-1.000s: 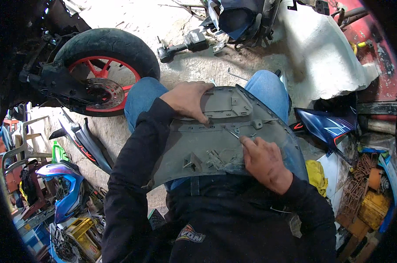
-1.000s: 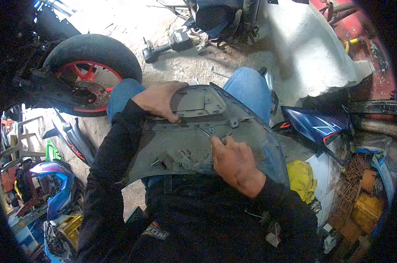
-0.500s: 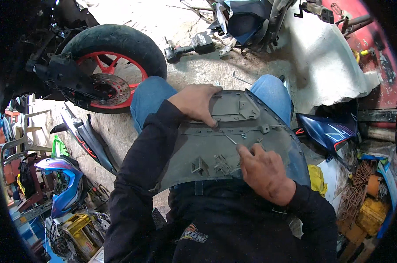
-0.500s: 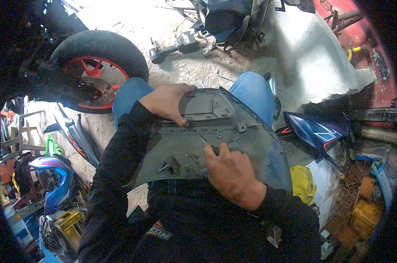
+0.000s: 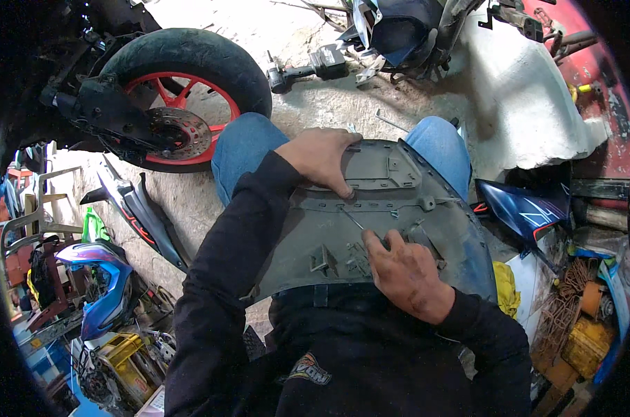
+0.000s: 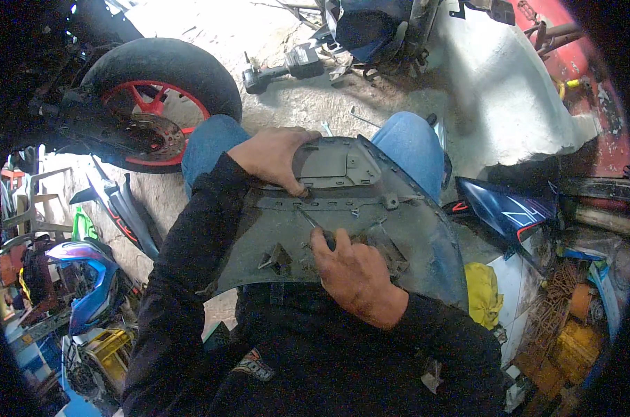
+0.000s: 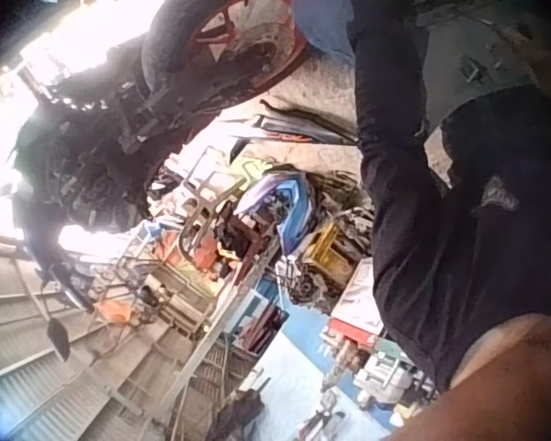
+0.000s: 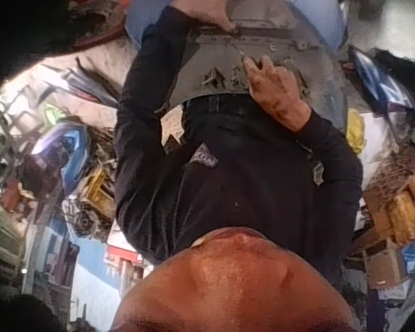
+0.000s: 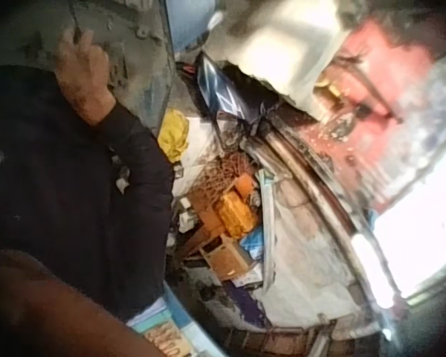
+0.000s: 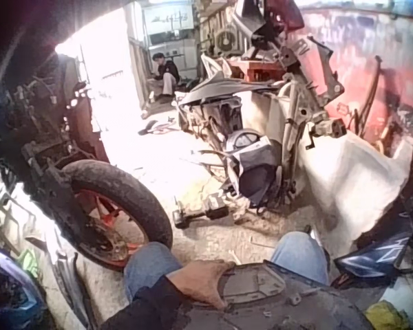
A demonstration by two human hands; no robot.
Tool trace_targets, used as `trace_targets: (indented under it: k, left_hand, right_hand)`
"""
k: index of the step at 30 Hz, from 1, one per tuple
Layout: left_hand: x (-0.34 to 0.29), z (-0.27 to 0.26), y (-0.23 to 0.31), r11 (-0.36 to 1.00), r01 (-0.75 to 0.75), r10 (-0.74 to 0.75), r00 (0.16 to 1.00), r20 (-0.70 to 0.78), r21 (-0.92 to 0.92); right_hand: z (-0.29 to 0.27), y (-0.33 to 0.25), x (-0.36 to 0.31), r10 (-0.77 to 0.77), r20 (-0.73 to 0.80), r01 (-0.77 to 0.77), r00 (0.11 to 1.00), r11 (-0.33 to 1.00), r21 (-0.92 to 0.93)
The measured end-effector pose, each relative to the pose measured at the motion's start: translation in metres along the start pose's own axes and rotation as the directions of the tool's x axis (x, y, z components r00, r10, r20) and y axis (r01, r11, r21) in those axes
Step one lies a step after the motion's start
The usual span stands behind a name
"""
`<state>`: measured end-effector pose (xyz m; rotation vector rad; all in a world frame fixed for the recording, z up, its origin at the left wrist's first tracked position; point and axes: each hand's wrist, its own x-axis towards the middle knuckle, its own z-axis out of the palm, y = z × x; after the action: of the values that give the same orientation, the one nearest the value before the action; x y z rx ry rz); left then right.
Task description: The person unscrews and removes components from plastic motorcycle fairings using a screwdriver while sitting in a garage.
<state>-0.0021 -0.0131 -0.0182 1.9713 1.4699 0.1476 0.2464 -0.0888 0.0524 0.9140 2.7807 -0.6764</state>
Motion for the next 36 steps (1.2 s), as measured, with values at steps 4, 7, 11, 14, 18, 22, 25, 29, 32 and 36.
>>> trace_targets:
  k: [4,7,11,14,18,22,25,29,32,36]
  left_hand:
    - [0.000,0.000,0.000,1.000,-0.015,0.015,1.000,-0.010,-0.003]
    - [0.000,-0.001,0.003,1.000,-0.008,0.008,1.000,-0.012,-0.003]
    - [0.003,0.003,0.002,1.000,0.012,-0.012,1.000,-0.005,0.005]
    - [0.004,0.003,0.002,1.000,-0.001,0.002,1.000,-0.010,0.006]
    - [0.003,-0.003,0.009,1.000,0.007,-0.006,1.000,-0.008,0.013]
    - [0.002,-0.005,0.012,0.999,0.006,-0.005,0.999,-0.036,0.031]
    - [0.004,-0.006,0.010,0.999,0.013,-0.012,0.999,-0.033,0.033]
    - [0.013,-0.007,0.006,1.000,0.002,0.000,0.999,0.054,-0.032]
    - [0.018,-0.003,-0.004,0.996,0.047,-0.038,0.992,0.120,-0.076]
    - [0.017,-0.009,0.002,0.997,0.051,-0.045,0.994,0.097,-0.055]
  right_hand:
    - [0.002,0.000,-0.002,0.002,-0.002,-0.002,1.000,1.000,0.002]
    - [0.008,0.003,-0.004,0.000,-0.035,0.001,0.999,1.000,0.026]
    - [0.019,0.009,-0.007,0.012,-0.151,0.000,0.988,0.997,0.078]
    - [0.023,0.010,-0.004,0.054,-0.186,-0.039,0.981,0.996,0.085]
    - [0.012,0.006,0.007,0.123,-0.177,-0.103,0.977,0.988,0.116]
    - [0.007,0.014,0.026,0.164,-0.222,-0.123,0.961,0.974,0.190]
    - [-0.009,0.020,0.047,0.187,-0.164,-0.157,0.969,0.971,0.180]
    - [-0.027,0.026,0.057,0.129,-0.066,-0.120,0.989,0.986,0.119]
    - [-0.033,0.031,0.056,0.054,0.018,-0.056,0.998,0.993,0.102]
    - [-0.010,0.035,0.024,-0.079,-0.195,0.081,0.978,0.997,-0.001]
